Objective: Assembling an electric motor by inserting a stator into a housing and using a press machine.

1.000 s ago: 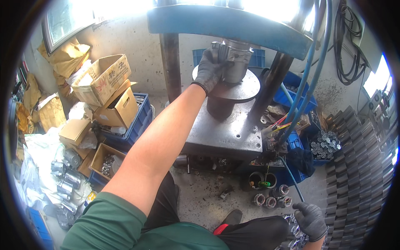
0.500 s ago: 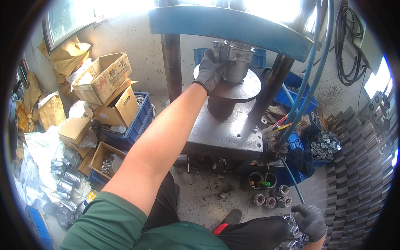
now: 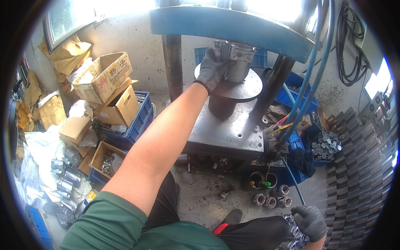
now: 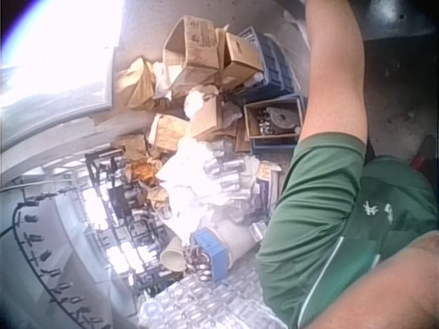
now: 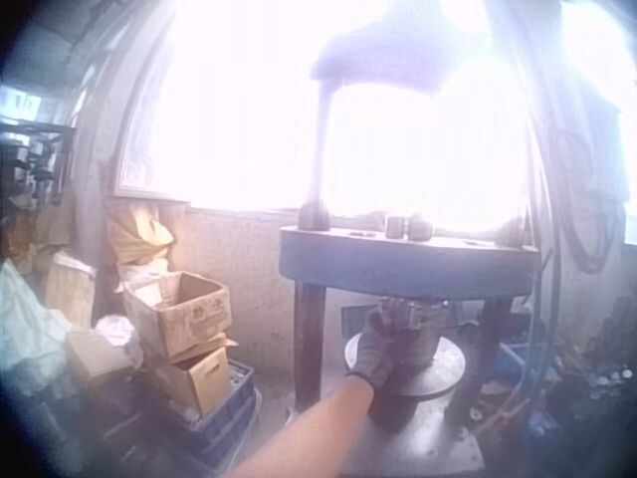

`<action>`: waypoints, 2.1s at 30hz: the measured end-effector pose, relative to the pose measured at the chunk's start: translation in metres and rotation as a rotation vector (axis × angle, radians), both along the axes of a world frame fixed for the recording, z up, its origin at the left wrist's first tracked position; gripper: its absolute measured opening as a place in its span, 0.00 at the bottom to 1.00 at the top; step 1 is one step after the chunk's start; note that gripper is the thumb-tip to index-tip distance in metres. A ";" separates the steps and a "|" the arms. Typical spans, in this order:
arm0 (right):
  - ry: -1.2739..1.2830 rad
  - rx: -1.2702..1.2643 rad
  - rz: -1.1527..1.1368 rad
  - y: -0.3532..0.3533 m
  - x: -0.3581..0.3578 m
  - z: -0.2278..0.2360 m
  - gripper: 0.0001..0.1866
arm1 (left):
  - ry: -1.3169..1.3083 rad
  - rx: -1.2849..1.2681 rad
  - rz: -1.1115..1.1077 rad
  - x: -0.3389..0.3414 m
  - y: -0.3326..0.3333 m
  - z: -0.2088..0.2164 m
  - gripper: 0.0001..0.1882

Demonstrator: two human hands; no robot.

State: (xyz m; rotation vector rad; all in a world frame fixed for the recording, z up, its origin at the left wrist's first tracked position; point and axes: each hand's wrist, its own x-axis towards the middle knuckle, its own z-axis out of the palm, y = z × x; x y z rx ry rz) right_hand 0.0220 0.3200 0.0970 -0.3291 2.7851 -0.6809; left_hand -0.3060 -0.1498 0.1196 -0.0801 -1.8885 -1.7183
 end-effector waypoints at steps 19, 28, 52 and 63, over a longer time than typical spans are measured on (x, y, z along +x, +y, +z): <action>0.031 0.036 -0.003 -0.005 -0.003 0.004 0.13 | -0.003 0.008 0.003 -0.001 0.001 0.001 0.40; -0.032 -0.016 -0.123 -0.010 0.000 0.006 0.13 | 0.045 0.022 0.019 -0.001 0.001 -0.002 0.38; -0.005 0.137 -0.005 -0.003 -0.006 0.006 0.14 | -0.001 0.048 -0.042 0.004 0.004 0.004 0.40; -0.065 0.012 -0.140 -0.003 -0.007 0.006 0.12 | 0.036 0.632 -0.347 -0.003 0.000 0.001 0.38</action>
